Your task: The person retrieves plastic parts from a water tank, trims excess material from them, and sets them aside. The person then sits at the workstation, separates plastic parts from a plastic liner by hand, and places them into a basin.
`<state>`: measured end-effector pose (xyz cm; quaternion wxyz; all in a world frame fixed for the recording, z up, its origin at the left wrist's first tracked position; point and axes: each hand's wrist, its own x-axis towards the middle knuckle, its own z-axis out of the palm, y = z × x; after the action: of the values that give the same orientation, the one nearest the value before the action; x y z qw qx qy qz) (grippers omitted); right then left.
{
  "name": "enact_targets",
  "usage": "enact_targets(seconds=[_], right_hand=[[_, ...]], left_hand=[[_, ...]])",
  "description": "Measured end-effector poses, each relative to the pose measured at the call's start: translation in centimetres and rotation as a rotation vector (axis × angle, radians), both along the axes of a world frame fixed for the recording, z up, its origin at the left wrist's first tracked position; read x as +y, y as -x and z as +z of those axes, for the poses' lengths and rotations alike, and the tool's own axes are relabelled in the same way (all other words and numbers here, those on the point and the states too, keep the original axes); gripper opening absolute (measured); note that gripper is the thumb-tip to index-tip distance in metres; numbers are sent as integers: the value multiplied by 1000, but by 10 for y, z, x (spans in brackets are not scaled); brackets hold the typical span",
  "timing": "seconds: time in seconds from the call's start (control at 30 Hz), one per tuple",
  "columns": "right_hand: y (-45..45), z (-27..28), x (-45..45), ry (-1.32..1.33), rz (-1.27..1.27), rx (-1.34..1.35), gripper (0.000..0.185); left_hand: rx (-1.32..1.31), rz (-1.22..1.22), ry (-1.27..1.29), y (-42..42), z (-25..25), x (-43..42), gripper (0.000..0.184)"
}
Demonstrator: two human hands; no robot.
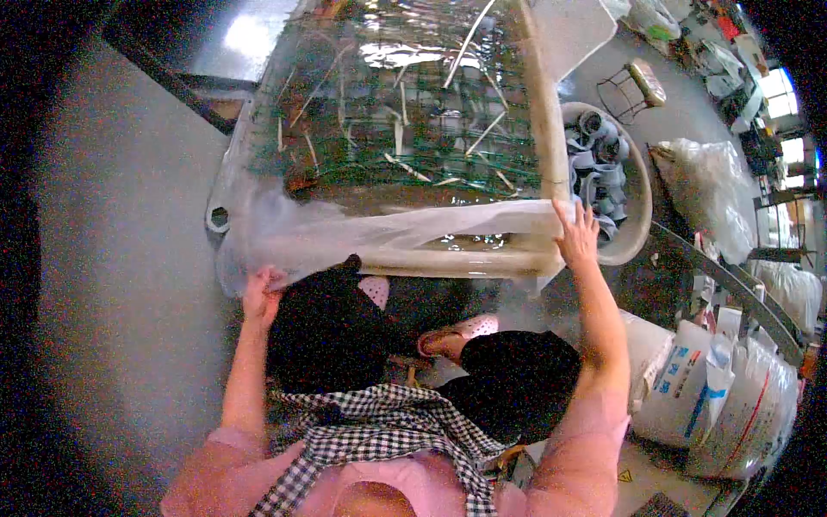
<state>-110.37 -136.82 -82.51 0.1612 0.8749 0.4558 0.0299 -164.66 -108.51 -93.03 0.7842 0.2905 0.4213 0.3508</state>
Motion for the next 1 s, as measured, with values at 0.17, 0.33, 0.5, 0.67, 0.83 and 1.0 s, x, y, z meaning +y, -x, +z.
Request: enact_targets(seconds=[0.17, 0.33, 0.5, 0.67, 0.83, 1.0], right_hand=[[-14, -17, -10, -112, 70, 220, 32], [26, -13, -113, 201, 198, 339, 40], [43, -27, -112, -157, 200, 531, 10], [30, -16, 8, -365, 306, 306, 20], [65, -44, 154, -162, 321, 369, 85], [82, -78, 194, -2, 316, 107, 80]], left_hand=[[454, 42, 73, 25, -46, -8, 27], [648, -171, 269, 14, 8, -17, 47], [1188, -1572, 2, 20, 105, 11, 46], [1093, -833, -711, -61, 116, 67, 32], [1608, -506, -963, -164, 16, 106, 50], [1751, -269, -700, -189, 7, 108, 67]])
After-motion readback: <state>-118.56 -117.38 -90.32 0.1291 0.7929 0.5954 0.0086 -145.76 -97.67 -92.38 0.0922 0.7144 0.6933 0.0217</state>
